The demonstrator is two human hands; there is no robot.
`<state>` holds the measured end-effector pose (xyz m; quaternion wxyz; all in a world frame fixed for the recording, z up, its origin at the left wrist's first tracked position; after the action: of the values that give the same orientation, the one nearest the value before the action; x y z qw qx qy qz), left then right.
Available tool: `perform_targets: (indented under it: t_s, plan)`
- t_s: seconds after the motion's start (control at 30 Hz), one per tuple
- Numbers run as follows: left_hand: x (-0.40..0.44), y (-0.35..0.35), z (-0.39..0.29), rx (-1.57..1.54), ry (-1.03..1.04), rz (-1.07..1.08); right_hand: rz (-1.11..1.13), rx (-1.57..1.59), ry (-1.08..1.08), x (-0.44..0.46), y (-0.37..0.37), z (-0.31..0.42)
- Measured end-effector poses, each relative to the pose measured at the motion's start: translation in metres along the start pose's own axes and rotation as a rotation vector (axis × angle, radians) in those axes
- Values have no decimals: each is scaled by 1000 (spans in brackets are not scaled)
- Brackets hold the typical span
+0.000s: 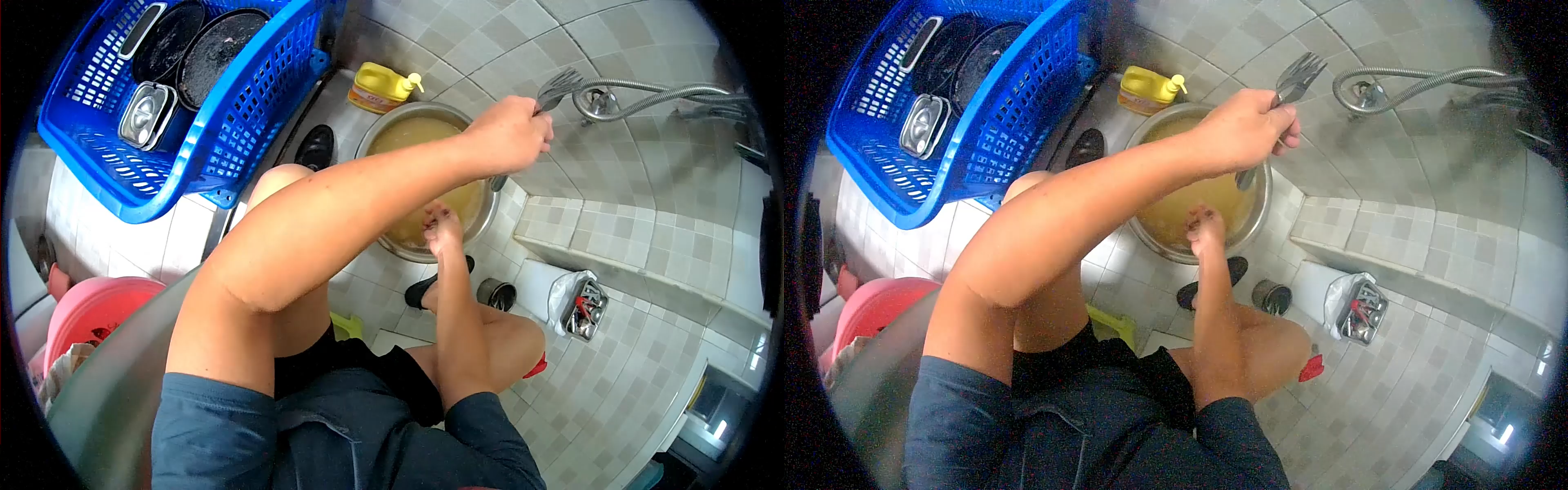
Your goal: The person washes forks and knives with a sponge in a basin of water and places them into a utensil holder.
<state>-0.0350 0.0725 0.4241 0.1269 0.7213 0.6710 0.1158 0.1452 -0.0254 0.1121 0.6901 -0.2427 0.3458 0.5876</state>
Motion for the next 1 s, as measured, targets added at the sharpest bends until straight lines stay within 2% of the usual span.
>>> perform_targets:
  t_s: [0.13,0.3,0.37,0.43,0.57,0.63,0.67,0.73,0.77,0.83,0.9,0.97,1.0]
  plan:
    - [2,3,3,5,-10,1,53,-77,-75,-5,2,45]
    - [2,4,6,55,-31,8,11,-32,-95,-18,13,87]
    - [4,4,5,65,-21,15,16,5,-111,-24,23,97]
    - [4,4,6,61,-28,10,-97,-52,-206,-23,21,106]
    - [4,2,4,77,-31,2,-50,-73,-227,-15,21,110]
    - [3,2,1,99,-21,5,134,0,-123,-8,28,102]
    - [2,2,0,119,-13,10,135,2,-123,-4,27,101]
    - [2,3,-1,127,-7,5,171,-76,-370,-10,36,120]
    - [2,2,0,132,-3,-1,172,-74,-369,-11,37,123]
    - [2,1,5,120,-24,-4,434,105,-473,-52,63,152]
    - [7,2,9,110,-31,-3,446,109,-518,-57,58,158]
    - [11,2,15,86,-3,-16,439,-332,-579,-37,50,137]
    - [7,5,14,86,-5,-6,272,-937,-671,-5,33,112]
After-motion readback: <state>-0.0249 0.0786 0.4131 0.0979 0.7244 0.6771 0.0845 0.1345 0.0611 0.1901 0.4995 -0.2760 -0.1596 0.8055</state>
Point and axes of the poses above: each hand's wrist, its own x-axis towards the middle knuckle, its own y-axis out of the palm, z = x × y, the point moved 8 cm from there along x, towards the middle knuckle
